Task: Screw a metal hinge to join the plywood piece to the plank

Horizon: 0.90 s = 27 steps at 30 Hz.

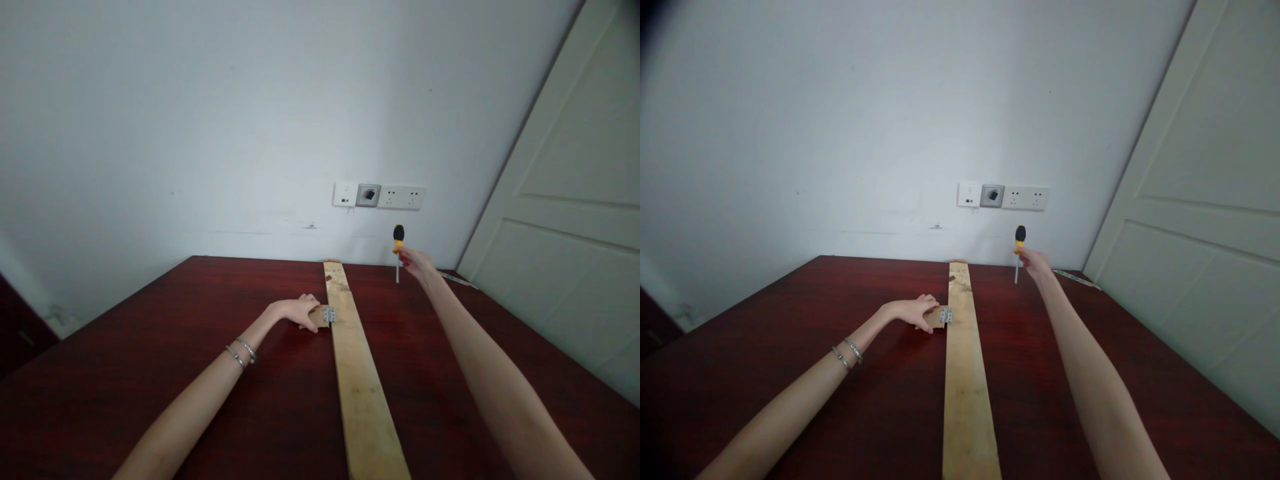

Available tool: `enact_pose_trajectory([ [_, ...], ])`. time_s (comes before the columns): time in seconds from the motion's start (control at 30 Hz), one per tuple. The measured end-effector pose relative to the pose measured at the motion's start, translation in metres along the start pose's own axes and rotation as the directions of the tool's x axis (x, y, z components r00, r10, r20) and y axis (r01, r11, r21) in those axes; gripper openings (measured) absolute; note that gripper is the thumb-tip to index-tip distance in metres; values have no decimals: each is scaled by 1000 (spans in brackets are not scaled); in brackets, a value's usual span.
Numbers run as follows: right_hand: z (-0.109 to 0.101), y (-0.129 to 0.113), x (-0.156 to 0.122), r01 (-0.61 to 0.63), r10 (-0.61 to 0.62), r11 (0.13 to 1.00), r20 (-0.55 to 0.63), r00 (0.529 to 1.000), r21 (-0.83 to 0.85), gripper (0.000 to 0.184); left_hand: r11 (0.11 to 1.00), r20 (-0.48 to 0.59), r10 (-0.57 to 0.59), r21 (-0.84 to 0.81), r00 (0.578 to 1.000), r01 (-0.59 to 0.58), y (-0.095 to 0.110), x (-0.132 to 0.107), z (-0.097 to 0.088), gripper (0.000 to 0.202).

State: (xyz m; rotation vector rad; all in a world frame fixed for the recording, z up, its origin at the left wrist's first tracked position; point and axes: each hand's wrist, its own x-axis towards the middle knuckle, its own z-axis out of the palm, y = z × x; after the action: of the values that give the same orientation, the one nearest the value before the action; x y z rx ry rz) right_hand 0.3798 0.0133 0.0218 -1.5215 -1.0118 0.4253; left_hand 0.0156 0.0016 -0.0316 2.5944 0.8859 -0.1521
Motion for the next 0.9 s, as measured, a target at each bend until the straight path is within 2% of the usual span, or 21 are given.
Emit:
enact_pose_trajectory([
  [0.1, 10, -25, -20, -8, -9, 991, 128, 992, 131, 16, 1000, -16, 7, -18, 1000, -8, -1, -1, 0, 78],
  [0.2, 24, -47, -46, 21, -72, 971, 206, 976, 239, 19, 1000, -20, 8, -13, 1000, -9, -2, -2, 0, 76],
  [0.3, 38, -65, -73, 57, -135, 954, 250, 959, 295, 28, 1000, -3, 19, 12, 1000, -19, -3, -1, 0, 76],
  [0.43, 52, -83, -102, 157, -240, 938, 253, 937, 308, 34, 1000, 4, 18, 25, 1000, -19, -3, -1, -1, 80],
  [0.63, 66, -85, -124, 269, -368, 915, 349, 862, 299, 33, 999, 5, 22, 39, 1000, -22, -2, -2, -3, 80],
  [0.8, 75, -80, -133, 488, -499, 866, 259, 827, 111, 36, 998, -36, 46, 53, 998, -44, -1, -3, -3, 76],
  [0.9, 79, -78, -135, 562, -549, 827, 233, 802, 14, 41, 998, -75, 46, 46, 996, -43, 1, -4, -4, 72],
])
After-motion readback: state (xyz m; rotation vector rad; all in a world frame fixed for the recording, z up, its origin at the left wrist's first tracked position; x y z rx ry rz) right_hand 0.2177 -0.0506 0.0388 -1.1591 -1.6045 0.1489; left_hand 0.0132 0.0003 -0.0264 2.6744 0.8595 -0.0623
